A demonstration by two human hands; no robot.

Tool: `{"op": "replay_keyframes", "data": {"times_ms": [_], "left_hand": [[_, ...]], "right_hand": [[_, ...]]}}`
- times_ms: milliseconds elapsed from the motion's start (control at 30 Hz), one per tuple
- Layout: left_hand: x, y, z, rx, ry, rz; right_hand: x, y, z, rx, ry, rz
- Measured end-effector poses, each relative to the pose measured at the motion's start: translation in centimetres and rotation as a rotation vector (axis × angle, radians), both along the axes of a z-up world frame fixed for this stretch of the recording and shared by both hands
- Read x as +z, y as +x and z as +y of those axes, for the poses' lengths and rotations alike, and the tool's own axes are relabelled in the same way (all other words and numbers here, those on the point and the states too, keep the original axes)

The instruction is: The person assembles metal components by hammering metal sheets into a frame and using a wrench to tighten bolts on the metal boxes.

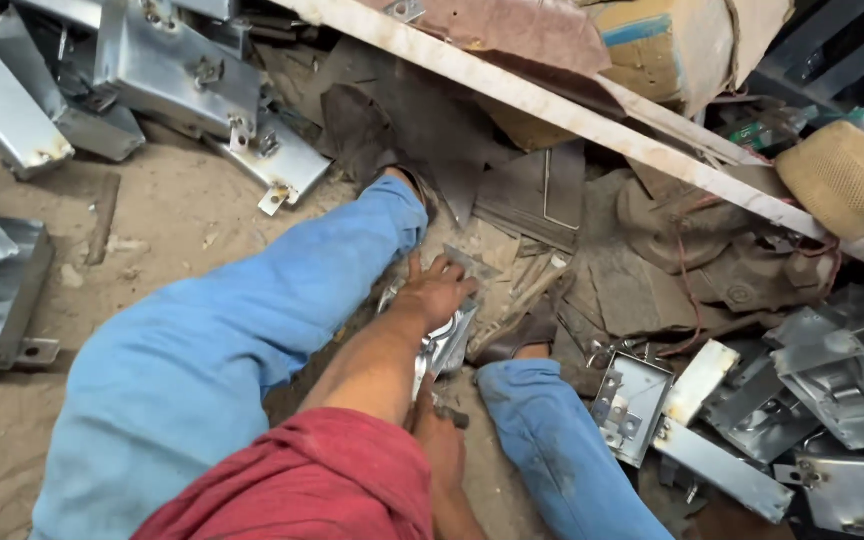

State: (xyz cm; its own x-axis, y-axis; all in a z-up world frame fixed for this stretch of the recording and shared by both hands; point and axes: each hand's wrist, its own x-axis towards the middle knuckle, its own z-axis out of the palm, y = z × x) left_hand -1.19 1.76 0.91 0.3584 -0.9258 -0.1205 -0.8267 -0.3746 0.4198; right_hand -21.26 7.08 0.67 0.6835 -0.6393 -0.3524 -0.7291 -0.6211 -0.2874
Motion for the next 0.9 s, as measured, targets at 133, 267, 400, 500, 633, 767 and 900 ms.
{"op": "replay_keyframes", "data": {"times_ms": [133, 267, 400, 500, 633, 767, 900], "left_hand": [[1.5, 0.3, 0.7, -0.027, -0.057, -0.099], [0.7, -0.4, 0.5, 0.071, -0.027, -0.045], [0.0, -0.1, 0.2, 0.023, 0.065, -0.194], [0.2, 0.0, -0.3, -0.011, 0.1, -0.318], [0.5, -0.8, 2.2, -0.03, 0.005, -0.459], [4.7, -2.9, 5.9, 0.044, 0.043, -0.223], [8.8, -5.2, 9.1, 0.022, 0.21, 0.012]], "right_hand": [[0.5, 0.2, 0.2, -0.013, -0.021, -0.02], [0.4, -1.1, -0.4, 0.005, -0.199, -0.151], [-1.4, -3.0, -1.0, -0.05, -0.245, -0.26], [-2.0, -3.8, -0.8, -0.175, -0.213, -0.453], [-1.3, -4.7, -0.4, -0.245, -0.168, -0.521], [-0.1, -4.9, -1.0, -0.318, -0.141, -0.632], [0.1, -4.9, -1.7, -0.437, -0.03, -0.603]]}}
